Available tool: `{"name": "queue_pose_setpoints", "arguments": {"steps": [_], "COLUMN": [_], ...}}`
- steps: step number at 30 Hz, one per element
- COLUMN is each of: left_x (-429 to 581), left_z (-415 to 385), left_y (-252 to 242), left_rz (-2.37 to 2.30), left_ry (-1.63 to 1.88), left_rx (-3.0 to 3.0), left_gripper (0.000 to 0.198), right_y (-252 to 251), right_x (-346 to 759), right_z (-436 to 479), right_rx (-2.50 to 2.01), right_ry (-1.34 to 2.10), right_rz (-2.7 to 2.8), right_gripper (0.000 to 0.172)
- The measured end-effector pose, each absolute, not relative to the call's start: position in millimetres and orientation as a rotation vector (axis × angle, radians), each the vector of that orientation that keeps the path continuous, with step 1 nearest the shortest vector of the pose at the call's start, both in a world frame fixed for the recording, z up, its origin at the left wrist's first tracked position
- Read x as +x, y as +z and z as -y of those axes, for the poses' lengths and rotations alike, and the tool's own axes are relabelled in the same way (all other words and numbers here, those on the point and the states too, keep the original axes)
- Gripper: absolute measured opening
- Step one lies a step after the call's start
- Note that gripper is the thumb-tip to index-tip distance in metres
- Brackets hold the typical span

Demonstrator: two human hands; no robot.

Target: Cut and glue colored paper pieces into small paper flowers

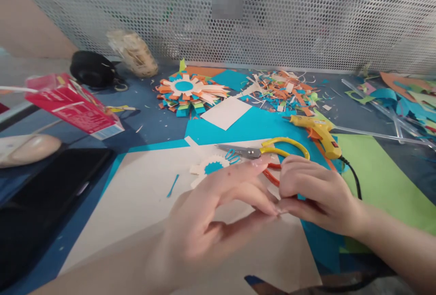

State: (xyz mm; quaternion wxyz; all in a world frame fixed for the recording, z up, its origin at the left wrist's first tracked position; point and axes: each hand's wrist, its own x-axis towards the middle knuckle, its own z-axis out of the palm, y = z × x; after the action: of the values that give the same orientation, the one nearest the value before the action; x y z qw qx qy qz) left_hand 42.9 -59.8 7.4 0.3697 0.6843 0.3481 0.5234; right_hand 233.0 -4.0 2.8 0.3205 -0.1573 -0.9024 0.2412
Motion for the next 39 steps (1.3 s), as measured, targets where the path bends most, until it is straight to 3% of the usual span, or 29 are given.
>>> {"name": "queue_pose_setpoints", "arguments": {"steps": [10, 19, 27, 32, 39], "left_x": [42.9, 40.3, 42.9, 39.3, 43.2], "left_z": [60.1, 66.3, 65.5, 66.0, 64.4], "left_y": [12.1, 5.9, 8.3, 8.4, 9.6], "left_rz": [-0.817, -0.795, -0.751, -0.73, -0.822], "left_ry": [1.218, 1.17, 1.15, 1.166, 1.4], "left_rx": [1.897, 1.937, 1.98, 2.046, 1.868], "left_gripper": [0.061, 0.047, 0.023, 0.046, 0.061], "right_y": [7.1, 4.9, 4.2, 1.5, 3.4], "right_x": [231.9, 229.6, 228.5, 231.2, 227.8], "right_z": [2.9, 0.9, 2.5, 2.1, 3.5], "right_rx": [-0.29, -0.198, -0.247, -0.155, -0.215], "right_ry": [0.474, 0.594, 0.707, 1.026, 0.996], "right_rz": [2.41, 2.45, 2.465, 2.317, 2.377], "right_gripper": [0.02, 0.031, 0.041, 0.033, 0.036]}}
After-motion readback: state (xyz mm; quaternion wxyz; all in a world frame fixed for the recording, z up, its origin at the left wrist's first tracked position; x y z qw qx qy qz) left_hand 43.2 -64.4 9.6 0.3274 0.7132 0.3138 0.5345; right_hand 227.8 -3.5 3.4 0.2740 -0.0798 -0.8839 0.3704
